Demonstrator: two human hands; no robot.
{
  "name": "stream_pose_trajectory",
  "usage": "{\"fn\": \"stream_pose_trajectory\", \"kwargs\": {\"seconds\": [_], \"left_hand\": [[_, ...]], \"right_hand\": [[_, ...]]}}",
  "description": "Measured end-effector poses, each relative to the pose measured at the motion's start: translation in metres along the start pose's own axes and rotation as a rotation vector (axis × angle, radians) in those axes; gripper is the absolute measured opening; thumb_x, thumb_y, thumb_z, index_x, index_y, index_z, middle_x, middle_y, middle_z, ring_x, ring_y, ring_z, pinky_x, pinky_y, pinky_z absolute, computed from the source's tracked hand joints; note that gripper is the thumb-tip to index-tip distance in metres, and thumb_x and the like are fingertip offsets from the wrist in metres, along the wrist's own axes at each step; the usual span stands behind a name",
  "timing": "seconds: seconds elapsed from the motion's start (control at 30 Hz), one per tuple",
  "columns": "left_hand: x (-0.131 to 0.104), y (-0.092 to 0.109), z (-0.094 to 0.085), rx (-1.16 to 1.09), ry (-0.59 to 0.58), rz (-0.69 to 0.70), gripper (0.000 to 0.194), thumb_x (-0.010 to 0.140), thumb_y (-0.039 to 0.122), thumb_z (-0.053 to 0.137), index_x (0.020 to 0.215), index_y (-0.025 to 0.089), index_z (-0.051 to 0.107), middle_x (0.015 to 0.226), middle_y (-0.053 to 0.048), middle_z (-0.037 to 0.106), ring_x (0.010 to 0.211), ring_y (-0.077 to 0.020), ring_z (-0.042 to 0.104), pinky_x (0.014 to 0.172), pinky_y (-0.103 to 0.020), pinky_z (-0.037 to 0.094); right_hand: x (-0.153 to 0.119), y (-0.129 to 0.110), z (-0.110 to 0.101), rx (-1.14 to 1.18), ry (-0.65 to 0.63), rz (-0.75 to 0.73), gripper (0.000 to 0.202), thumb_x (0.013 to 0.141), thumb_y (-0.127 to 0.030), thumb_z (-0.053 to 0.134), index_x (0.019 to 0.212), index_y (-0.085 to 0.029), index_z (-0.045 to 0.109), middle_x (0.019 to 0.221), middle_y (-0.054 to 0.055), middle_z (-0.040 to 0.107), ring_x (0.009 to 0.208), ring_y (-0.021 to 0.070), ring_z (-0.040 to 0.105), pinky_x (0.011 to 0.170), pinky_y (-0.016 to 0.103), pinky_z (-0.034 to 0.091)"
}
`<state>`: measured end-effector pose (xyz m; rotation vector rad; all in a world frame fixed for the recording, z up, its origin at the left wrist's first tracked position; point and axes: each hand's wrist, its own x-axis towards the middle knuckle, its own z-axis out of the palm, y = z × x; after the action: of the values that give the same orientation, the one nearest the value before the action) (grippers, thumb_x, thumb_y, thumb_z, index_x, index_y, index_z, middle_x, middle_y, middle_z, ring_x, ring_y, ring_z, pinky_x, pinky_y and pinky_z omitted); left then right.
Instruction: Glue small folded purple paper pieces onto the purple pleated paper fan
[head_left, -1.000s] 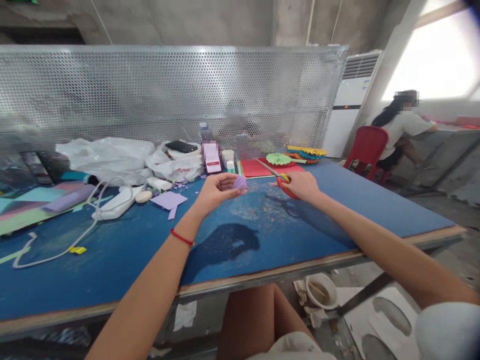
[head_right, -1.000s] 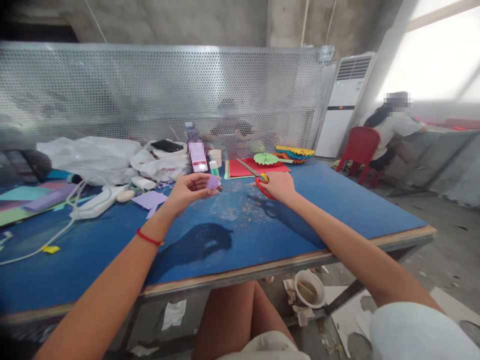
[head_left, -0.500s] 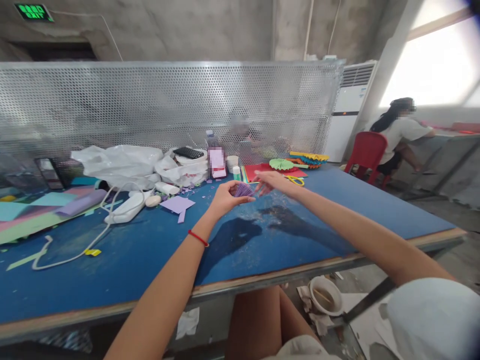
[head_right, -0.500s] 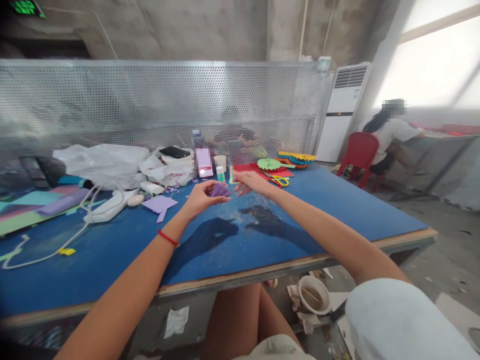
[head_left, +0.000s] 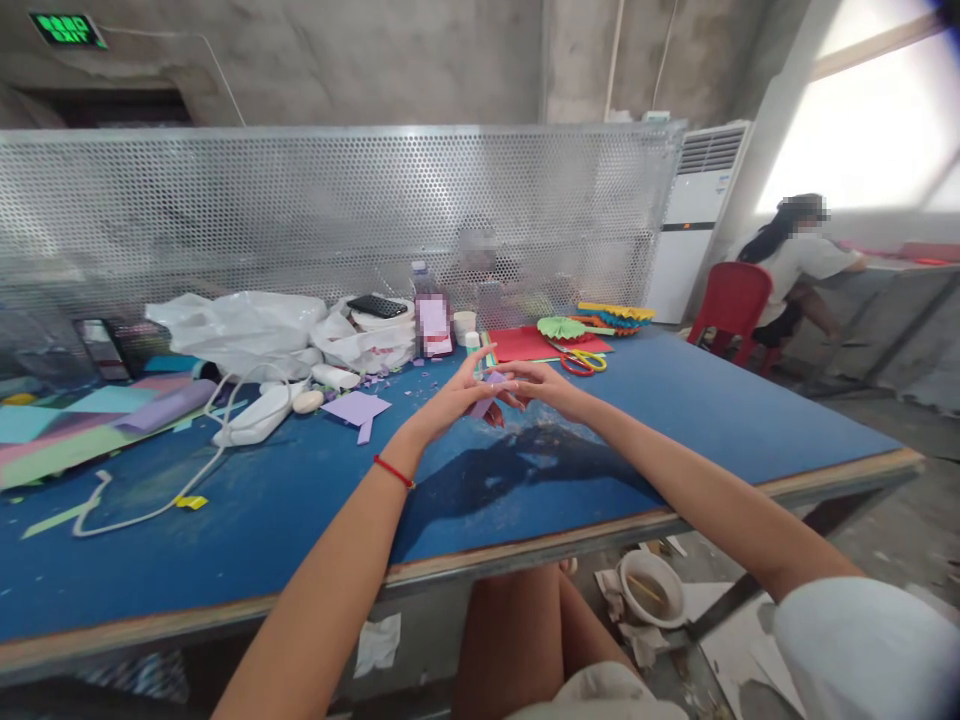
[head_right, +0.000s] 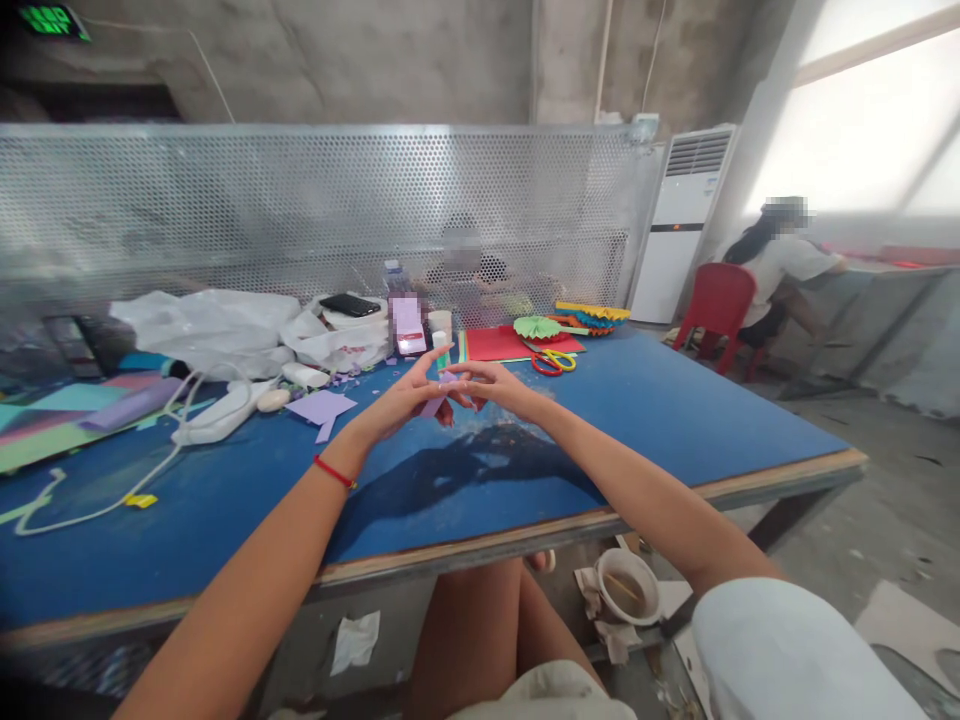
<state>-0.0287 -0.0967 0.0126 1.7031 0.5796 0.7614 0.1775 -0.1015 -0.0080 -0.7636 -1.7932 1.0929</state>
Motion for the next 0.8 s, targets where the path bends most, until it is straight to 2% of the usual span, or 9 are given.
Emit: {"fn": "stream_pose_trajectory", "kwargs": {"seconds": [0.1,0.23,0.33,0.43,0.53,0.67,0.8], "left_hand": [[0.0,-0.003,-0.001,0.002,-0.048,-0.026,0.111,0.084,0.052,0.075,0.163,0.02,0.005,0.089,-0.01,0.079,0.056,-0.0167,0.069,0.06,-0.028,0.054],[0.001,-0.008,-0.004,0.033,-0.106,-0.057,0.108,0.088,0.047,0.073,0.164,0.018,0.002,0.083,-0.008,0.079,0.054,-0.0141,0.067,0.057,-0.023,0.05],[0.001,-0.011,-0.004,0.052,-0.152,-0.084,0.103,0.087,0.043,0.074,0.164,0.02,0.009,0.084,-0.008,0.079,0.054,-0.0138,0.068,0.057,-0.023,0.05],[0.002,-0.011,-0.003,0.069,-0.152,-0.09,0.097,0.083,0.042,0.077,0.161,0.021,0.023,0.084,-0.008,0.079,0.055,-0.0151,0.069,0.057,-0.025,0.052],[0.004,-0.009,-0.004,0.093,-0.104,-0.082,0.088,0.078,0.045,0.082,0.152,0.018,0.042,0.083,-0.008,0.079,0.055,-0.0155,0.069,0.059,-0.026,0.054],[0.004,-0.006,-0.009,0.117,0.036,-0.057,0.065,0.075,0.052,0.084,0.125,0.014,0.067,0.08,-0.01,0.079,0.058,-0.0149,0.069,0.061,-0.026,0.056],[0.005,-0.005,-0.014,0.126,0.202,-0.012,0.051,0.068,0.057,0.086,0.09,0.012,0.075,0.076,-0.011,0.078,0.063,-0.0158,0.07,0.065,-0.027,0.057]], "right_hand": [[0.0,0.003,0.005,-0.011,0.021,-0.008,0.052,0.076,-0.062,0.074,0.103,-0.017,0.073,0.064,-0.004,0.062,0.057,0.0106,0.058,0.055,0.022,0.047],[-0.002,0.005,0.012,-0.044,0.078,-0.026,0.054,0.072,-0.069,0.075,0.084,-0.017,0.072,0.065,-0.001,0.066,0.054,0.0104,0.058,0.052,0.022,0.044],[-0.003,0.004,0.016,-0.065,0.114,-0.04,0.051,0.071,-0.068,0.077,0.075,-0.017,0.07,0.064,0.0,0.067,0.052,0.0104,0.057,0.05,0.023,0.044],[-0.004,0.004,0.016,-0.078,0.188,-0.065,0.047,0.07,-0.064,0.079,0.071,-0.018,0.069,0.062,-0.001,0.065,0.051,0.0094,0.053,0.049,0.022,0.042],[-0.003,0.003,0.014,-0.059,0.27,-0.077,0.046,0.07,-0.063,0.078,0.072,-0.018,0.068,0.061,-0.002,0.062,0.051,0.009,0.052,0.049,0.022,0.044],[-0.001,0.002,0.01,-0.007,0.296,-0.054,0.048,0.07,-0.066,0.077,0.073,-0.019,0.066,0.062,-0.001,0.065,0.05,0.0094,0.052,0.049,0.024,0.049],[0.0,0.003,0.01,0.025,0.285,-0.015,0.049,0.067,-0.066,0.079,0.07,-0.019,0.065,0.065,0.002,0.07,0.048,0.0096,0.054,0.049,0.025,0.051]]}}
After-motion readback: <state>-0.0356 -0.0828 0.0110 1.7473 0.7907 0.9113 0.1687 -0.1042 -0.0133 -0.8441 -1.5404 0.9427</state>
